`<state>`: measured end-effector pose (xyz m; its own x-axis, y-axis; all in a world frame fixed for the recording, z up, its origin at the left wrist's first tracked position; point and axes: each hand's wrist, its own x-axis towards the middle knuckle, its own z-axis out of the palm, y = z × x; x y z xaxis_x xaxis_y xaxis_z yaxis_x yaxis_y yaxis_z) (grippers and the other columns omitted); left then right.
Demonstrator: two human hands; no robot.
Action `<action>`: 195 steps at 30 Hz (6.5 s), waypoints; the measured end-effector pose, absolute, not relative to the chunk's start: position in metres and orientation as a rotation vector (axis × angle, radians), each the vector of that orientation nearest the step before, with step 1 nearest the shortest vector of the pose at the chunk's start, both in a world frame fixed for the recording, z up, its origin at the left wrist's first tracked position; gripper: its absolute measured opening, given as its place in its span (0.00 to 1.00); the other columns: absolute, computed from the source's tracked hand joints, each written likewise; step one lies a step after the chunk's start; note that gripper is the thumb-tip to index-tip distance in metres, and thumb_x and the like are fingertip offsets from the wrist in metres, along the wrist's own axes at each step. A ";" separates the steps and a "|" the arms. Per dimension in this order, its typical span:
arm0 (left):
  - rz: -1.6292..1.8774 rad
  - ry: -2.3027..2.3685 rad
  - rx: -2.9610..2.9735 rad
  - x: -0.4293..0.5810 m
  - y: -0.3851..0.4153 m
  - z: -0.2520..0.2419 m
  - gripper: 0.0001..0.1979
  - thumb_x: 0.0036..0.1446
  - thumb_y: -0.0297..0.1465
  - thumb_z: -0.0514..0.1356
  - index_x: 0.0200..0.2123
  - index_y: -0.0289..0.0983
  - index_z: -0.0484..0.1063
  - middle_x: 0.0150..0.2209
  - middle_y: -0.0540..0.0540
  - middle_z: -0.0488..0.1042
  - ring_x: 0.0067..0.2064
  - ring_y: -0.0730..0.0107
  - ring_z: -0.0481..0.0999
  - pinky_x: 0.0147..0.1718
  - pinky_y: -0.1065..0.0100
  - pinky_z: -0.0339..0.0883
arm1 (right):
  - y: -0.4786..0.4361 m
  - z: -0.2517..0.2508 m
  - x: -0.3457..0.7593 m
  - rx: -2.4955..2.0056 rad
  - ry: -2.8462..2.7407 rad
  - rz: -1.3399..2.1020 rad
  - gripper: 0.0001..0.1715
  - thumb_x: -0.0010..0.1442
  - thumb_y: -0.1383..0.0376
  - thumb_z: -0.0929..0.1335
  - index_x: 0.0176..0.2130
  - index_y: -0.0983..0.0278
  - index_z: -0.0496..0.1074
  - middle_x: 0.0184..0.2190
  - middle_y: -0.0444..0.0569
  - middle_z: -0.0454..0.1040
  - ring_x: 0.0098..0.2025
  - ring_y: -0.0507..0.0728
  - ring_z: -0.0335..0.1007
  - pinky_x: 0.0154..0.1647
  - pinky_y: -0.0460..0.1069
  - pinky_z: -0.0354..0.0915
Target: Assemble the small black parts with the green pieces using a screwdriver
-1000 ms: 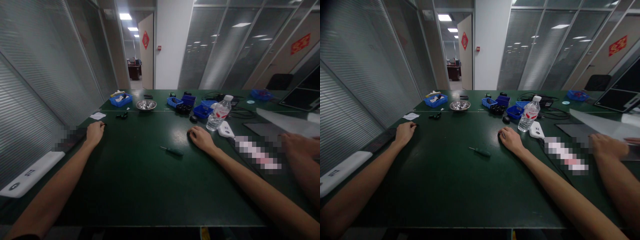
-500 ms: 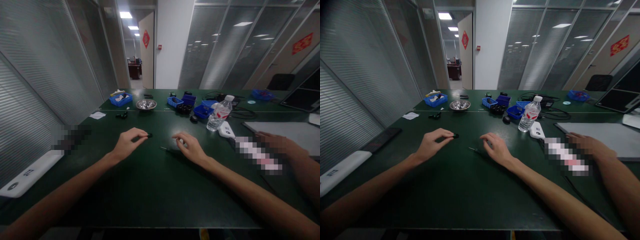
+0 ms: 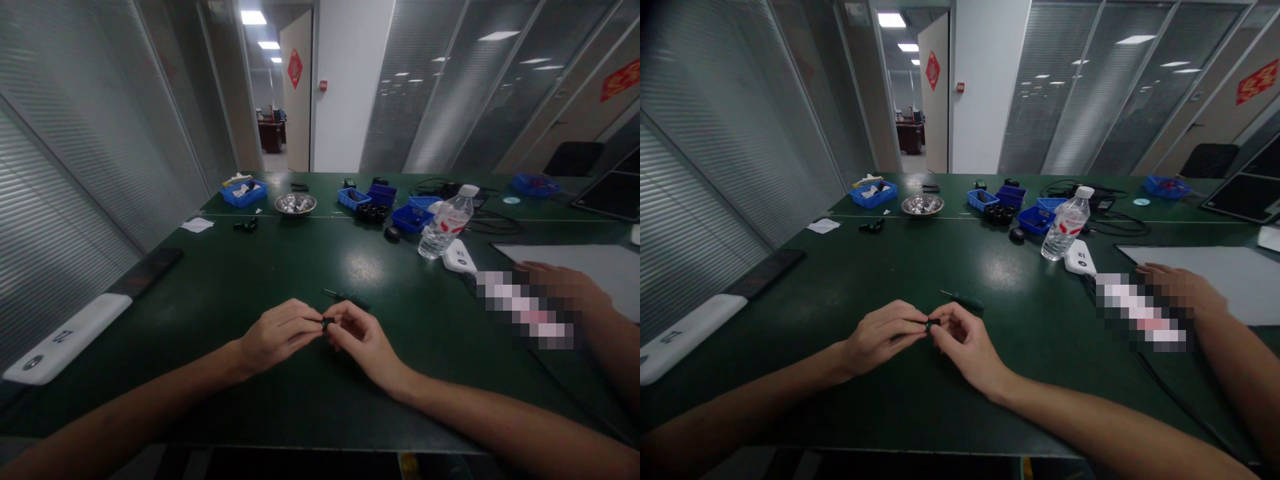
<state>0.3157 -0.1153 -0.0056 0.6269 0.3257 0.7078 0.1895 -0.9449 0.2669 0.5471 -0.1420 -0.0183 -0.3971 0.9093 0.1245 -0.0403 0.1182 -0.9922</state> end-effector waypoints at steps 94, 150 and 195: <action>0.915 0.750 1.719 0.322 -0.123 -0.017 0.08 0.64 0.34 0.66 0.42 0.36 0.82 0.37 0.46 0.77 0.39 0.67 0.75 0.41 0.67 0.68 | -0.148 -0.015 0.550 -0.803 -1.614 1.358 0.12 0.71 0.57 0.67 0.49 0.61 0.71 0.37 0.46 0.72 0.38 0.54 0.70 0.40 0.50 0.65; 0.954 0.741 1.658 0.327 -0.125 -0.016 0.09 0.58 0.28 0.69 0.41 0.34 0.75 0.40 0.45 0.75 0.42 0.65 0.75 0.43 0.64 0.69 | -0.151 -0.016 0.550 -0.769 -1.786 1.085 0.15 0.68 0.61 0.68 0.54 0.57 0.73 0.48 0.51 0.71 0.45 0.58 0.70 0.47 0.55 0.71; 0.737 0.950 2.358 0.310 -0.106 -0.021 0.12 0.68 0.35 0.61 0.52 0.42 0.78 0.50 0.44 0.77 0.52 0.58 0.72 0.52 0.57 0.66 | -0.092 -0.033 0.603 -1.194 -2.357 0.172 0.23 0.68 0.56 0.68 0.60 0.58 0.68 0.51 0.56 0.70 0.51 0.66 0.68 0.51 0.62 0.69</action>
<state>0.3102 -0.1058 -0.0213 0.6120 0.7334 0.2961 0.4689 -0.6379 0.6109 0.6029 -0.0920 -0.0328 -0.4981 0.7859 0.3665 0.7243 0.6094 -0.3224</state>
